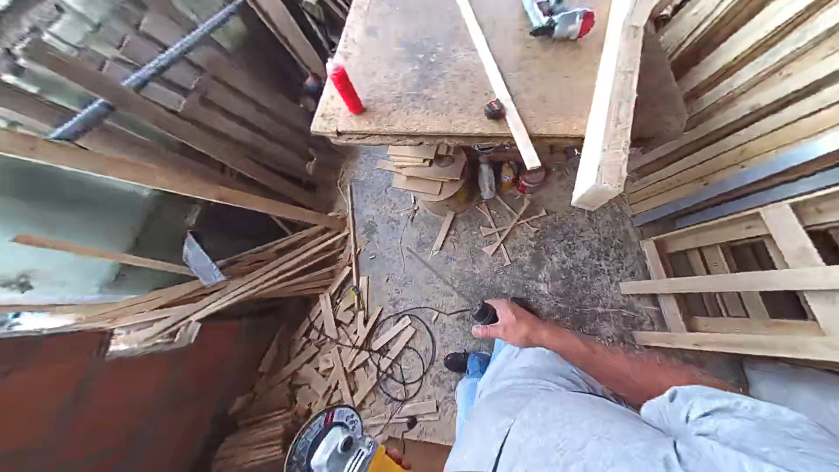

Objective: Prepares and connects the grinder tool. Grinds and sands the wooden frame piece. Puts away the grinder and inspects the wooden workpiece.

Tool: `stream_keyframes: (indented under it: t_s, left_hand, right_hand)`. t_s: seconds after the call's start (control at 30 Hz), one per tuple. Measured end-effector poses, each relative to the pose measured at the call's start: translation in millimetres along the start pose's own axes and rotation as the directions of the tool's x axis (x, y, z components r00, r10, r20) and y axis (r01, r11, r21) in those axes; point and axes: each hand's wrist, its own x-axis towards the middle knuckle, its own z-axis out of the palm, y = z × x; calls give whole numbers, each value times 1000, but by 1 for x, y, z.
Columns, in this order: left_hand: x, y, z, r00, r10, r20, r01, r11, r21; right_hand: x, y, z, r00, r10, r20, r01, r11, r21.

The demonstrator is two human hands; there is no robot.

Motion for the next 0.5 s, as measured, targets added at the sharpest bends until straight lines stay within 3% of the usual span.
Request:
stream_keyframes:
  t_s: [0.13,0.23,0.3,0.37,0.43,0.5]
  left_hand:
    - [44,-28,79,986,-3,166,31,985,-170]
    - [73,-56,156,976,-26,216,66,981,-182]
    - [90,-81,217,969,-23,244,59,988,-140]
    - [109,-104,289,957,-2,290,33,994,-102]
    - [131,-114,364,934,-1,358,45,993,-114]
    - [165,-118,444,888,-9,459,66,992,-109]
  right_hand:
    - [-67,48,-66,990,-77,122,92,988,-122]
    - [-125,90,-152,982,-75,175,108,975,-194]
    - [-171,123,-228,998,-67,13,68,992,-108]
    - [-218,156,-311,955,-91,-283,107,993,40]
    - [-259,177,-382,823,-129,-553,226,968,112]
    - [-291,186,-443,704,-211,-679,328,943,47]
